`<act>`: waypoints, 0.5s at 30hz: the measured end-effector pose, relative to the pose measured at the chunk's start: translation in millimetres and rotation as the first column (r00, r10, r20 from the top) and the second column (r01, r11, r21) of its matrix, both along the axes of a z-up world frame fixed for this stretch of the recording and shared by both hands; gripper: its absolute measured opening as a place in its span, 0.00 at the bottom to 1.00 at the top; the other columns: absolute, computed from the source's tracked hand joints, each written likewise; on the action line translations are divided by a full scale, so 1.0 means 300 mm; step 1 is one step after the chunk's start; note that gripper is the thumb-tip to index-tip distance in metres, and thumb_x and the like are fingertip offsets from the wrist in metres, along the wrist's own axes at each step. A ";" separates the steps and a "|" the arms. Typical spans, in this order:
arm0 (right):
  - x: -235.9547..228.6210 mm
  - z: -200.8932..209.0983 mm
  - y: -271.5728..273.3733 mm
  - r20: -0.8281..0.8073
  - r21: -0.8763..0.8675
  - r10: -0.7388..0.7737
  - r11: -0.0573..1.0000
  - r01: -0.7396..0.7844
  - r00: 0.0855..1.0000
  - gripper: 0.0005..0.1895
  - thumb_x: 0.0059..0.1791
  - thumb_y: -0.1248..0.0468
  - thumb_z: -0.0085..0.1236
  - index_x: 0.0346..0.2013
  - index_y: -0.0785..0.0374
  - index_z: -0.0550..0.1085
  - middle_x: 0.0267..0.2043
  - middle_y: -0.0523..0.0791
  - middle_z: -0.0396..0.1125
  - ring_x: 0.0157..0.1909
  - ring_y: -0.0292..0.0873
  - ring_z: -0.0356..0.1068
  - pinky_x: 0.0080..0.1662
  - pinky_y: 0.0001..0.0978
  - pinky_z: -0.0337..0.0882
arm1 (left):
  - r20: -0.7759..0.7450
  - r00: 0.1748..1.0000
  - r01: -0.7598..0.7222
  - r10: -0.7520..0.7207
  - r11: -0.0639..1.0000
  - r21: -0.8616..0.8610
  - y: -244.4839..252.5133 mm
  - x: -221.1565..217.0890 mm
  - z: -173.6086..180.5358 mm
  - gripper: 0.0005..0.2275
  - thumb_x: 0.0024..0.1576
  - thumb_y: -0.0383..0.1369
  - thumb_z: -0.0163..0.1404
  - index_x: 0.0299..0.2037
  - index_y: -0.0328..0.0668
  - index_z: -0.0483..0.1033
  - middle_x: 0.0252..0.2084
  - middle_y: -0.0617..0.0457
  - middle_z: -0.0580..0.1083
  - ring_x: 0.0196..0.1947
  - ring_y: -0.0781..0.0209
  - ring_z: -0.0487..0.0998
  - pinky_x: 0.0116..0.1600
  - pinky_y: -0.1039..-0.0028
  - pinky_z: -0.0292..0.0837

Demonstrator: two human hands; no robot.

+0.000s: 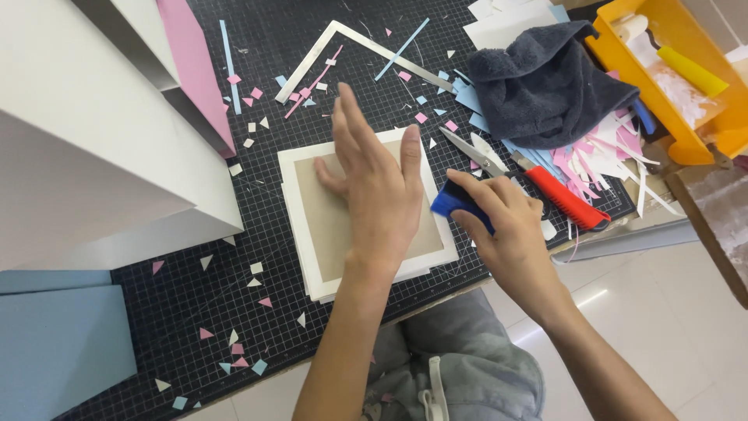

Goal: Trimming and smoothing the edges of a handmade box frame using scissors and a scraper

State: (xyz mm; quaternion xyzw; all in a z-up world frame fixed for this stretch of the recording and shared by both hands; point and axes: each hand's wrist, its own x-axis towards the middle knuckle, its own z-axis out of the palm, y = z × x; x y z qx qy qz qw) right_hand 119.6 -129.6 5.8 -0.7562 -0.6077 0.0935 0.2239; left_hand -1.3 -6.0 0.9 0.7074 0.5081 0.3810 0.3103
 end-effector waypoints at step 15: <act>-0.084 -0.015 -0.098 0.213 0.267 -0.083 0.963 0.024 0.974 0.20 0.51 0.61 0.64 0.58 0.49 0.75 0.46 0.37 0.68 0.45 0.34 0.65 0.50 0.35 0.45 | -0.213 0.975 0.058 -0.062 0.998 -0.023 0.023 0.033 -0.043 0.33 0.67 0.52 0.27 0.72 0.43 0.25 0.68 0.43 0.65 0.74 0.43 0.50 0.69 0.29 0.27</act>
